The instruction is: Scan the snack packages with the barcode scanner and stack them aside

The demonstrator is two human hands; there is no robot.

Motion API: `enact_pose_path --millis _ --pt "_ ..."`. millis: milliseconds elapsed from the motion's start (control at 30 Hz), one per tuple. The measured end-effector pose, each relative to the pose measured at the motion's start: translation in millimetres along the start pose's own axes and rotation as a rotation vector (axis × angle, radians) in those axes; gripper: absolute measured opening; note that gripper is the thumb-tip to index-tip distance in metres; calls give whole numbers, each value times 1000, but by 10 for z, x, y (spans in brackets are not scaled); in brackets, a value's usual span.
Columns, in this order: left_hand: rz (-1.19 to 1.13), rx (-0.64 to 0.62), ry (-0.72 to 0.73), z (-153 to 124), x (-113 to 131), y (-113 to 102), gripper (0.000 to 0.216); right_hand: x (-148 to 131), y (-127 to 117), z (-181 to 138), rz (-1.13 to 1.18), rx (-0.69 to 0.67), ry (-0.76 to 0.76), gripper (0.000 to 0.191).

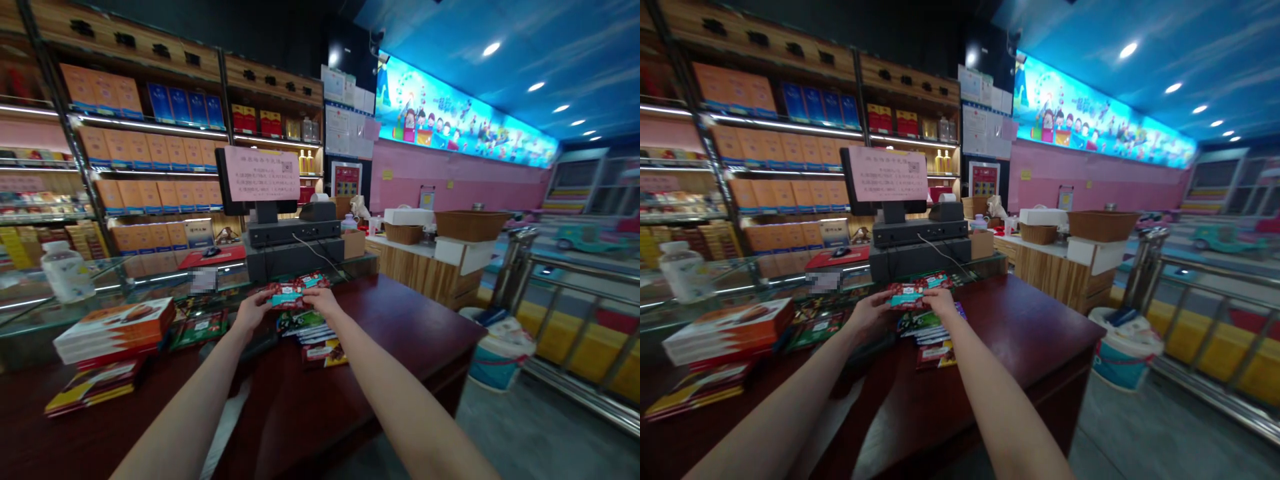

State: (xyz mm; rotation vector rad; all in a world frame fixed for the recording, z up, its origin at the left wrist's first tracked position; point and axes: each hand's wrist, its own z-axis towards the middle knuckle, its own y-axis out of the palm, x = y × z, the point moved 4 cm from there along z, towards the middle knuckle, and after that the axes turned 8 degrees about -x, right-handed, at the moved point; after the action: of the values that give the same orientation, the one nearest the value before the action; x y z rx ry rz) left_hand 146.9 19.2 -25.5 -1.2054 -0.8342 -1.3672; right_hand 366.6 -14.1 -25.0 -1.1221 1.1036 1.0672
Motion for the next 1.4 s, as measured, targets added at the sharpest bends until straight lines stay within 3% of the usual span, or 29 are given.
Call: enact_pose_path --millis 267,700,1100,1233,1400 --pt "37 -7 -2 -226 121 -532 52 -2 521 -63 123 -105 -21 37" --pt "27 35 17 -533 34 -1293 72 -66 1242 -17 213 -252 -113 50" --pt "16 -58 37 -766 -39 -1550 82 -103 1527 -86 251 -425 -180 62" --pt "240 -8 82 -808 1 -1632 75 -147 1585 -108 248 -419 -165 62" --pt "536 98 250 -885 125 -1683 59 -181 1636 -98 286 -399 -99 61"
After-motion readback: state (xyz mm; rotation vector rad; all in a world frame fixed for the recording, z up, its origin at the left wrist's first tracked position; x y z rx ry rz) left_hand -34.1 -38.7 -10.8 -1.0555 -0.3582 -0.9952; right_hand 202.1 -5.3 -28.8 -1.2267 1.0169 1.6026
